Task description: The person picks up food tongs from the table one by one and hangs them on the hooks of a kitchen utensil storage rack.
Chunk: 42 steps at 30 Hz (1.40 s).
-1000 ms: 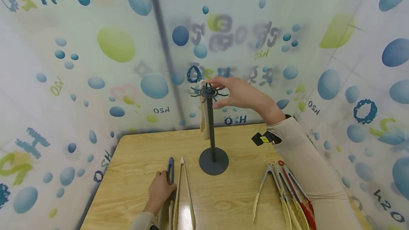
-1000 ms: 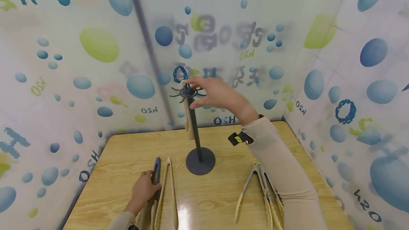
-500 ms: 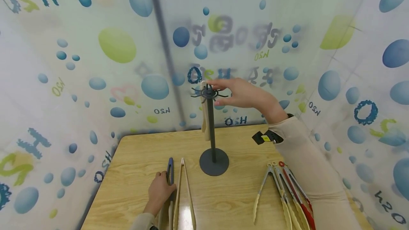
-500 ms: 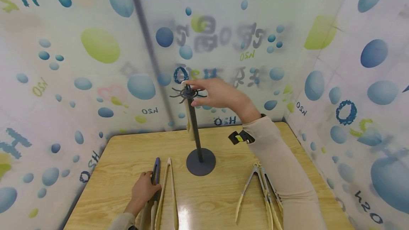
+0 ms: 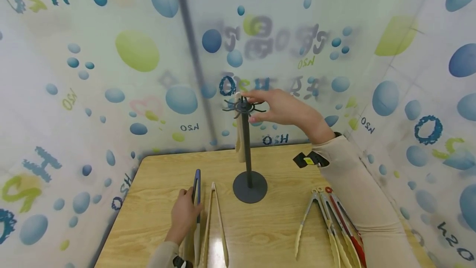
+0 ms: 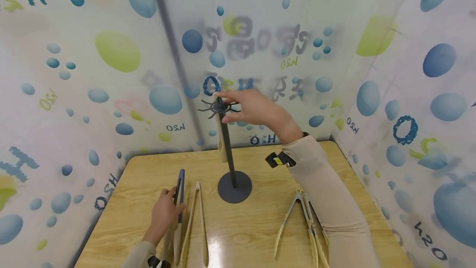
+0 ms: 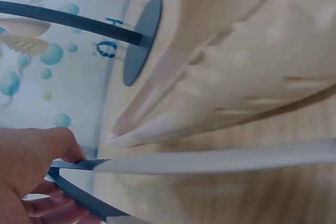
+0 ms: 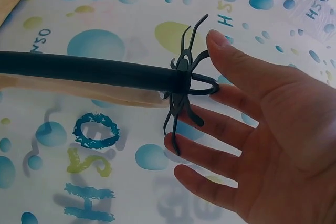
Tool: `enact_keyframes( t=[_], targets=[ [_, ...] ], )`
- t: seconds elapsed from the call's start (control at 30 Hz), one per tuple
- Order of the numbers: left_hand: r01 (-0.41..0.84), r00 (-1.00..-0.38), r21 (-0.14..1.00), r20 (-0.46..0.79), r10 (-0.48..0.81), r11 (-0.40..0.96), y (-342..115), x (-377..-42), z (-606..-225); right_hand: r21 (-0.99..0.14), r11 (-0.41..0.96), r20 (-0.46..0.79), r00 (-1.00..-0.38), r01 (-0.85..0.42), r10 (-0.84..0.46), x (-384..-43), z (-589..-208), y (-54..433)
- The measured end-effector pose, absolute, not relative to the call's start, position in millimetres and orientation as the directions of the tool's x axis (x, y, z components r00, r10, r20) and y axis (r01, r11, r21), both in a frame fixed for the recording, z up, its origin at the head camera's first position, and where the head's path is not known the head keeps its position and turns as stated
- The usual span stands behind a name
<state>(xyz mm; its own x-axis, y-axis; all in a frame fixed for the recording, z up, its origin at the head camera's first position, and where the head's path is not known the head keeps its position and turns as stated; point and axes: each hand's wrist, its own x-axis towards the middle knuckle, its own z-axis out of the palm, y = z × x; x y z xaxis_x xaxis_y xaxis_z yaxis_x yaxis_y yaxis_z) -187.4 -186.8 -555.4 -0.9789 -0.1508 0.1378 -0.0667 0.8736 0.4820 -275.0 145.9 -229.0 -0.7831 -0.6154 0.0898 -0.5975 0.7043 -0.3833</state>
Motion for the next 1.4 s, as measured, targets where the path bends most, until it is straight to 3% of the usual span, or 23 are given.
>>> enact_keyframes(
  t=[0.37, 0.73, 1.13, 1.4],
  targets=[
    [0.02, -0.953, 0.503, 0.272, -0.136, 0.864, -182, -205, -519, -0.386, 0.702, 0.102, -0.784, -0.599, -0.613, -275, -231, 145],
    [0.214, -0.841, 0.494, 0.532, -0.099, 0.843, -168, -224, -473, -0.352, 0.716, 0.116, -0.787, -0.603, -0.606, -274, -230, 143],
    [0.373, -0.719, 0.403, 0.695, -0.014, 0.836, -146, -253, -416, -0.317, 0.722, 0.13, -0.783, -0.614, -0.609, -274, -229, 142],
    [0.435, -0.682, 0.385, 0.731, 0.019, 0.814, -131, -268, -394, -0.313, 0.71, 0.126, -0.769, -0.631, -0.627, -276, -230, 142]
  ],
)
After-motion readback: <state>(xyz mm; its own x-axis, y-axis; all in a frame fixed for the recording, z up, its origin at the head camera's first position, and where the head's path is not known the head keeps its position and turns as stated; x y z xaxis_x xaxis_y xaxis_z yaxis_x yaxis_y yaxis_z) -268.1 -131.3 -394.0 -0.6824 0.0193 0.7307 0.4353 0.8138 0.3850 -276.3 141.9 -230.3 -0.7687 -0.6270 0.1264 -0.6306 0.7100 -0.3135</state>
